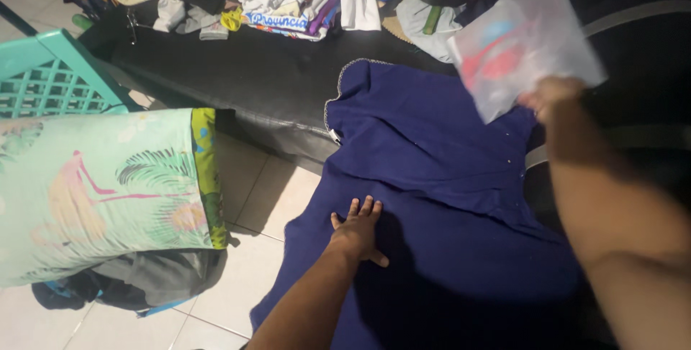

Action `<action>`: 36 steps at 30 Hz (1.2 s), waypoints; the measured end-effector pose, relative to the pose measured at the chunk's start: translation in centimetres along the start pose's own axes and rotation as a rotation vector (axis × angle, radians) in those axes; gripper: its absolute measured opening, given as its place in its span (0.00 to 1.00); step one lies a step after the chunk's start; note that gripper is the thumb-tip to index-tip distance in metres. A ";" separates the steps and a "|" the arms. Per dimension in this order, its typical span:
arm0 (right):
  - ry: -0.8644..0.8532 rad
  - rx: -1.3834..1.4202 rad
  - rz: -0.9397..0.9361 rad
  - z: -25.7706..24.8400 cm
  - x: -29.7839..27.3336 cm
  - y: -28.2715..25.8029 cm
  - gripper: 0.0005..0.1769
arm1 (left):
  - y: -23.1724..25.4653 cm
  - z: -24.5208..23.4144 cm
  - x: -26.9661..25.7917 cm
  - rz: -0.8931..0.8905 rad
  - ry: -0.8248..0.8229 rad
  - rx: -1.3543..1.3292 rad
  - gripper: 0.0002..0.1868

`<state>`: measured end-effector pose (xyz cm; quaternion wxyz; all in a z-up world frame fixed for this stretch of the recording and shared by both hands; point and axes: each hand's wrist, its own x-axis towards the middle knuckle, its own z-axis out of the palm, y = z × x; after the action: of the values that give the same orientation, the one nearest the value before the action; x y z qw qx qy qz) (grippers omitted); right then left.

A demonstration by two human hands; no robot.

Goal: The person zips a plastic pouch containing items, places it on a surface, and then arranges a large round pillow and a long pillow. The person then picks up a backpack, handles a small green chair, and folds the long pillow before placing it on a couch.

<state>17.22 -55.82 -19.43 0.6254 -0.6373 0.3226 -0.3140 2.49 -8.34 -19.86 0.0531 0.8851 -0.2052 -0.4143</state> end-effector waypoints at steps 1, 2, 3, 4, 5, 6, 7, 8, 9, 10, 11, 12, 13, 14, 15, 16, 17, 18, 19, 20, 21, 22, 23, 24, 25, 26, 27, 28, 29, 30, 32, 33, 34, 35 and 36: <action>0.044 -0.174 -0.053 -0.3 0.6 -1.1 0.35 | 0.0 0.1 0.0 0.002 -0.010 0.000 0.76; 0.089 -0.366 -0.125 -0.3 0.6 -2.3 0.35 | -0.2 -0.1 0.1 0.002 -0.017 0.005 0.77; 0.125 -0.548 -0.236 -0.2 0.0 -3.8 0.35 | -0.3 -0.2 0.2 0.002 -0.014 0.004 0.77; 0.121 -0.675 -0.403 0.0 -1.7 -4.6 0.36 | -0.2 -0.2 0.2 0.005 -0.007 0.001 0.77; 0.074 -0.748 -0.576 0.3 -3.9 -5.4 0.36 | -0.2 0.0 0.1 0.008 0.000 -0.002 0.77; -0.012 -0.783 -0.741 0.9 -6.7 -5.6 0.37 | 0.0 -0.1 0.1 0.010 0.002 -0.003 0.77; -0.146 -0.817 -0.776 1.3 -10.0 -5.2 0.38 | 0.2 -0.3 0.1 0.001 -0.027 -0.004 0.77; -0.280 -0.884 -0.790 1.7 -13.3 -4.3 0.38 | 0.1 -0.4 0.0 -0.013 -0.056 -0.004 0.77; -0.381 -0.981 -0.751 2.1 -15.9 -3.4 0.39 | 0.2 -0.7 0.0 -0.015 -0.054 -0.004 0.77; -0.453 -1.072 -0.697 2.1 -18.3 -2.0 0.39 | 0.2 -0.7 -0.4 0.003 -0.025 0.004 0.77; -0.486 -1.143 -0.667 1.8 -19.6 -0.8 0.41 | 0.2 -0.7 -0.7 0.022 0.004 0.013 0.77; -0.516 -1.213 -0.638 1.5 -20.5 0.5 0.43 | 0.0 -0.8 -1.1 0.017 -0.002 0.012 0.77; -0.522 -1.210 -0.633 0.9 -21.4 2.1 0.43 | -0.1 -1.0 -1.4 0.020 -0.018 0.034 0.75; -0.495 -1.267 -0.458 0.2 -21.7 3.2 0.46 | 0.2 -1.7 -1.1 0.029 -0.026 0.053 0.73; -0.463 -1.316 -0.281 -0.1 -21.4 3.9 0.49 | 0.1 -2.5 -0.6 0.029 -0.024 0.051 0.73; -0.462 -1.315 -0.278 -0.1 -20.8 4.4 0.49 | -0.5 -3.3 0.0 0.091 -0.024 0.043 0.66; -0.487 -1.281 -0.264 0.0 -20.2 4.7 0.49 | -1.3 -4.1 0.8 0.154 -0.025 0.034 0.60; -0.511 -1.252 -0.242 -0.6 -20.1 4.9 0.50 | -1.9 -5.9 2.5 0.117 0.049 0.091 0.41; -0.508 -1.256 -0.232 -1.3 -20.2 5.1 0.50 | -2.8 -7.6 4.1 0.076 0.121 0.153 0.32; -0.552 -1.252 -0.244 -1.3 -19.7 5.0 0.51 | -4.2 -8.4 5.3 0.030 0.380 -0.094 0.30; -0.597 -1.249 -0.255 -1.3 -19.1 4.8 0.51 | -6.0 -8.8 6.3 -0.010 0.637 -0.343 0.28; -0.590 -1.249 -0.264 -1.0 -18.6 4.7 0.51 | -7.4 -9.1 7.7 0.210 0.860 -0.333 0.28; -0.566 -1.219 -0.270 -1.0 -18.5 4.8 0.50 | -8.0 -9.3 9.4 0.438 1.075 -0.314 0.28; -0.550 -1.189 -0.261 -1.3 -19.2 5.4 0.49 | -8.8 -9.0 10.7 0.436 1.070 -0.314 0.28; -0.552 -1.190 -0.256 -1.5 -19.6 5.9 0.49 | -9.3 -8.9 11.8 0.374 1.079 -0.414 0.29; -0.492 -1.140 -0.303 -1.5 -19.7 6.2 0.47 | -9.5 -9.1 12.8 0.313 1.089 -0.513 0.29; -0.432 -1.090 -0.348 -1.4 -19.7 6.5 0.44 | -9.4 -9.1 13.5 0.315 1.088 -0.512 0.29; -0.429 -1.091 -0.348 -1.2 -19.5 6.7 0.44 | -9.2 -9.1 14.0 0.148 1.137 -0.425 0.30; -0.422 -1.098 -0.360 -1.1 -19.5 6.8 0.44 | -8.8 -9.2 14.3 -0.020 1.178 -0.335 0.32; -0.416 -1.108 -0.369 -1.1 -19.6 6.9 0.44 | -8.6 -9.3 14.6 -0.017 1.174 -0.335 0.32; -0.428 -1.103 -0.356 -1.1 -19.5 7.0 0.44 | -8.2 -9.4 15.4 0.064 1.171 -0.314 0.19; -0.441 -1.095 -0.347 -1.1 -19.2 6.9 0.44 | -8.4 -10.0 16.3 0.070 1.171 -0.315 0.19; -0.440 -1.098 -0.347 -1.2 -19.0 6.8 0.44 | -9.2 -11.0 17.3 0.091 1.199 -0.516 0.15; -0.444 -1.081 -0.360 -1.3 -18.9 6.8 0.45 | -10.2 -12.1 18.3 0.111 1.219 -0.717 0.12; -0.452 -1.063 -0.371 -1.5 -19.1 6.8 0.45 | -11.6 -13.8 19.2 0.172 1.320 -0.791 0.13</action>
<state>4.55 -41.42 -26.14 0.2092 -0.9589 0.1781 -0.0704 27.59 -6.60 -27.57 0.5088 0.8447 -0.0359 0.1622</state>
